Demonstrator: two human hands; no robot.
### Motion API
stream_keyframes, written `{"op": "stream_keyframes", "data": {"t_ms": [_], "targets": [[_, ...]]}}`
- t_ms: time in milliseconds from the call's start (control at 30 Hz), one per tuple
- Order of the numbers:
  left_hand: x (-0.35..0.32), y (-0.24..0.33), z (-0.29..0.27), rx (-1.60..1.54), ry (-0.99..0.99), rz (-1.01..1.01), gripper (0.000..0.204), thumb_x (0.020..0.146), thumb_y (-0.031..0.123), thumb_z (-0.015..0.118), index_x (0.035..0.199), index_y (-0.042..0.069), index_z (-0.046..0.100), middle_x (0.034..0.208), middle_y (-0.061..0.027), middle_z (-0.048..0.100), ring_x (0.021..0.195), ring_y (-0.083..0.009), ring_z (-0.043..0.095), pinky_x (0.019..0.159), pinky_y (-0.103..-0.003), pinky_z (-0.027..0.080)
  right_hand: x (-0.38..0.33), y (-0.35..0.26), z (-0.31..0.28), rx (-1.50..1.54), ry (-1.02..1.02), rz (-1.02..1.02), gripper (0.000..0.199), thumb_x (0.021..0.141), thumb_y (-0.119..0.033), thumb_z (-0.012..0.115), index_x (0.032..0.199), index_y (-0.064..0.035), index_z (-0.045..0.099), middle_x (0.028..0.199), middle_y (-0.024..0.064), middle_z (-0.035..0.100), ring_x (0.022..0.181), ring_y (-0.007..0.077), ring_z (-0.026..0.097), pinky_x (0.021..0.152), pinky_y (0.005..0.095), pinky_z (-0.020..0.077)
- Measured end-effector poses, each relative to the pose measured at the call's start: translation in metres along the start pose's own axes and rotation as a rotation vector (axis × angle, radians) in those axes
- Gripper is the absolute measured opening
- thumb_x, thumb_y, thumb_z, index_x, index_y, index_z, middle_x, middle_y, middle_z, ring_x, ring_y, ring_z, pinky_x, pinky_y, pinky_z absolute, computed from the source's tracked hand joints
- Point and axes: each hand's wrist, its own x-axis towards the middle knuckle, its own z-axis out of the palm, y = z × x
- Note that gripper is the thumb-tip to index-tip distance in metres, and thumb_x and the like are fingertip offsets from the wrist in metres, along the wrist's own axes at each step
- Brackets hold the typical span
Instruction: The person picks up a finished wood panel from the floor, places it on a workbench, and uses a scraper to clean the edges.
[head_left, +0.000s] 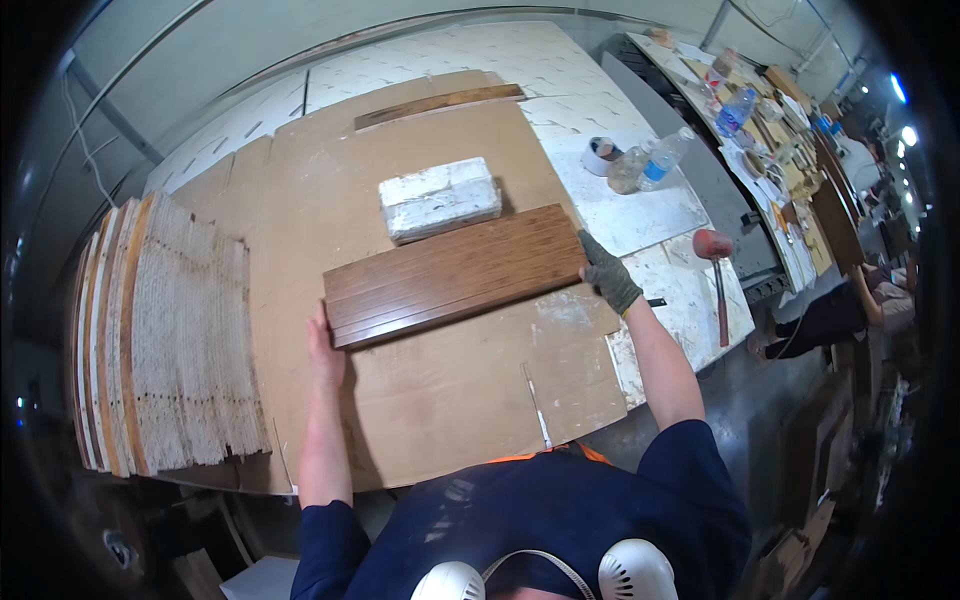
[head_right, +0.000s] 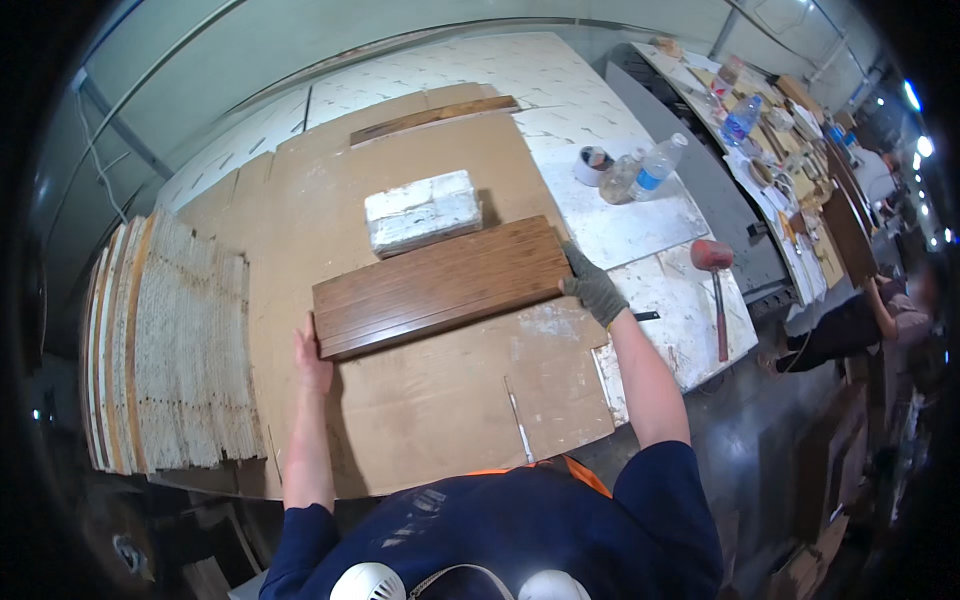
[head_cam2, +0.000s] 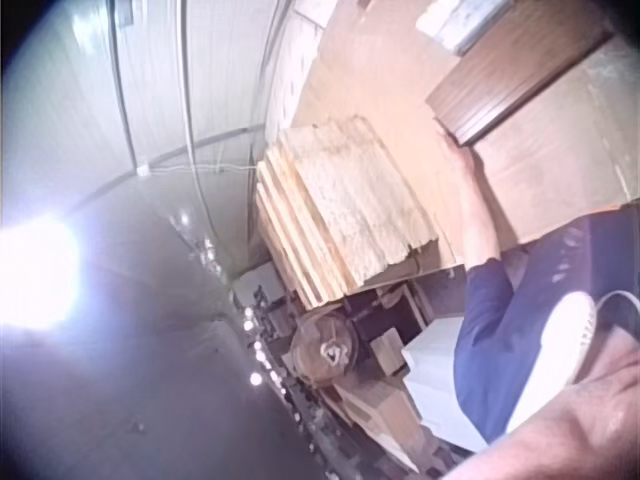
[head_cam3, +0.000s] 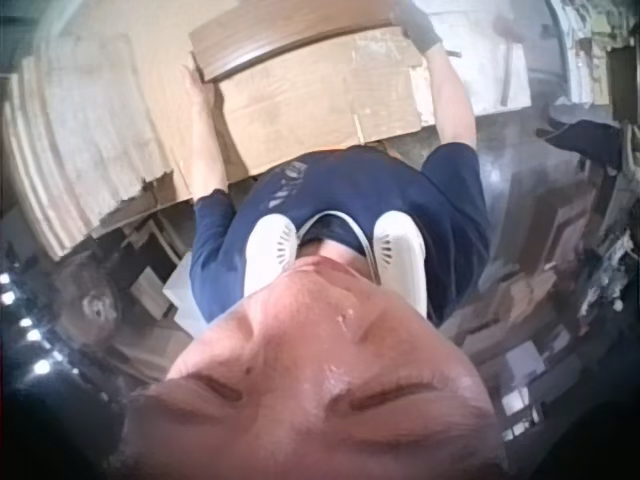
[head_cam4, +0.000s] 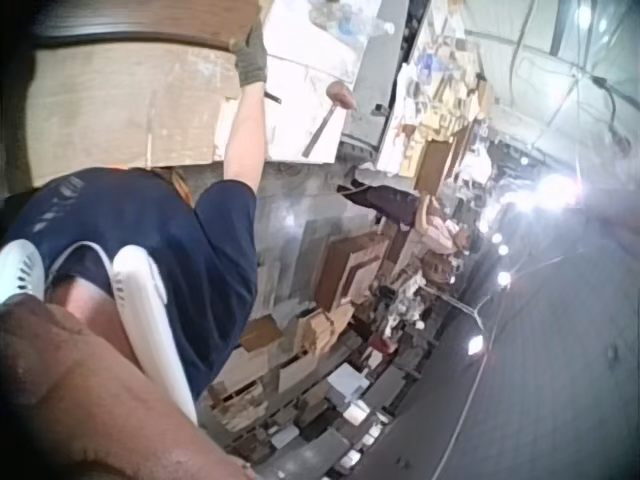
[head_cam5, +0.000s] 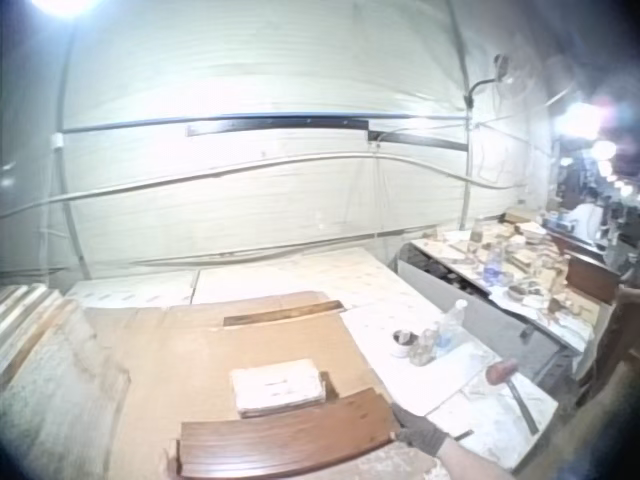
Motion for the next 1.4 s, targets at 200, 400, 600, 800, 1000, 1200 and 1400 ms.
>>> {"op": "stream_keyframes", "data": {"t_ms": [200, 400, 600, 800, 1000, 1200, 1400], "targets": [[0.001, -0.018, 0.027, 0.068, 0.116, 0.060, 0.075, 0.093, 0.058, 0.028, 0.144, 0.005, 0.021, 0.147, -0.0107, 0.027, 0.135, -0.0228, 0.024, 0.110, -0.035, 0.016, -0.010, -0.035, 0.027, -0.669, 0.125, -0.086, 0.097, 0.055, -0.023, 0.082, 0.137, -0.0062, 0.034, 0.123, 0.0132, 0.055, 0.110, 0.0215, 0.054, 0.094, 0.0313, 0.0431], [0.002, -0.011, 0.022, 0.080, 0.158, 0.013, 0.081, 0.090, 0.063, 0.028, 0.144, 0.002, 0.020, 0.147, -0.0118, 0.028, 0.134, -0.0234, 0.026, 0.110, -0.035, 0.018, -0.003, -0.013, 0.018, -0.581, 0.123, -0.022, 0.097, 0.053, -0.021, 0.083, 0.136, -0.0061, 0.035, 0.121, 0.0130, 0.056, 0.109, 0.0225, 0.055, 0.093, 0.0316, 0.0443], [0.018, -0.001, 0.009, -0.127, 0.055, -0.051, 0.086, 0.089, 0.066, 0.025, 0.144, 0.002, 0.014, 0.145, -0.0134, 0.031, 0.132, -0.0249, 0.031, 0.108, -0.035, 0.024, 0.001, 0.001, 0.010, -0.586, 0.143, -0.089, 0.098, 0.052, -0.021, 0.083, 0.136, -0.0075, 0.035, 0.121, 0.0122, 0.057, 0.108, 0.0226, 0.055, 0.093, 0.0314, 0.0448], [0.019, -0.001, 0.010, -0.059, 0.000, -0.090, 0.085, 0.088, 0.068, 0.025, 0.145, 0.005, 0.016, 0.145, -0.0117, 0.031, 0.132, -0.0254, 0.031, 0.109, -0.037, 0.023, 0.000, -0.014, 0.018, -0.596, 0.130, 0.031, 0.096, 0.052, -0.021, 0.083, 0.135, -0.0075, 0.037, 0.119, 0.0120, 0.057, 0.107, 0.0244, 0.056, 0.092, 0.0325, 0.0455], [0.021, -0.008, 0.008, 0.058, 0.050, -0.081, 0.086, 0.087, 0.069, 0.025, 0.145, 0.007, 0.016, 0.146, -0.0104, 0.029, 0.133, -0.0259, 0.029, 0.109, -0.038, 0.023, 0.002, -0.001, 0.012, -0.618, 0.121, -0.017, 0.093, 0.053, -0.023, 0.081, 0.133, -0.0067, 0.037, 0.120, 0.0135, 0.056, 0.108, 0.0255, 0.055, 0.093, 0.0321, 0.0447], [0.024, 0.004, 0.007, -0.081, -0.007, -0.086, 0.085, 0.087, 0.069, 0.024, 0.146, 0.007, 0.014, 0.147, -0.0117, 0.027, 0.134, -0.0267, 0.028, 0.109, -0.037, 0.023, 0.003, -0.022, 0.021, -0.631, 0.069, -0.040, 0.102, 0.052, -0.022, 0.081, 0.139, -0.0050, 0.029, 0.124, 0.0130, 0.054, 0.112, 0.0228, 0.053, 0.095, 0.0310, 0.0432], [0.046, 0.004, 0.006, 0.033, -0.004, -0.108, 0.083, 0.089, 0.067, 0.024, 0.146, 0.008, 0.015, 0.147, -0.0118, 0.028, 0.133, -0.0270, 0.029, 0.109, -0.037, 0.023, 0.002, -0.032, 0.010, -0.581, -0.027, -0.050, 0.103, 0.051, -0.017, 0.080, 0.139, -0.0047, 0.029, 0.128, 0.0133, 0.051, 0.117, 0.0219, 0.049, 0.099, 0.0308, 0.0398]]}}
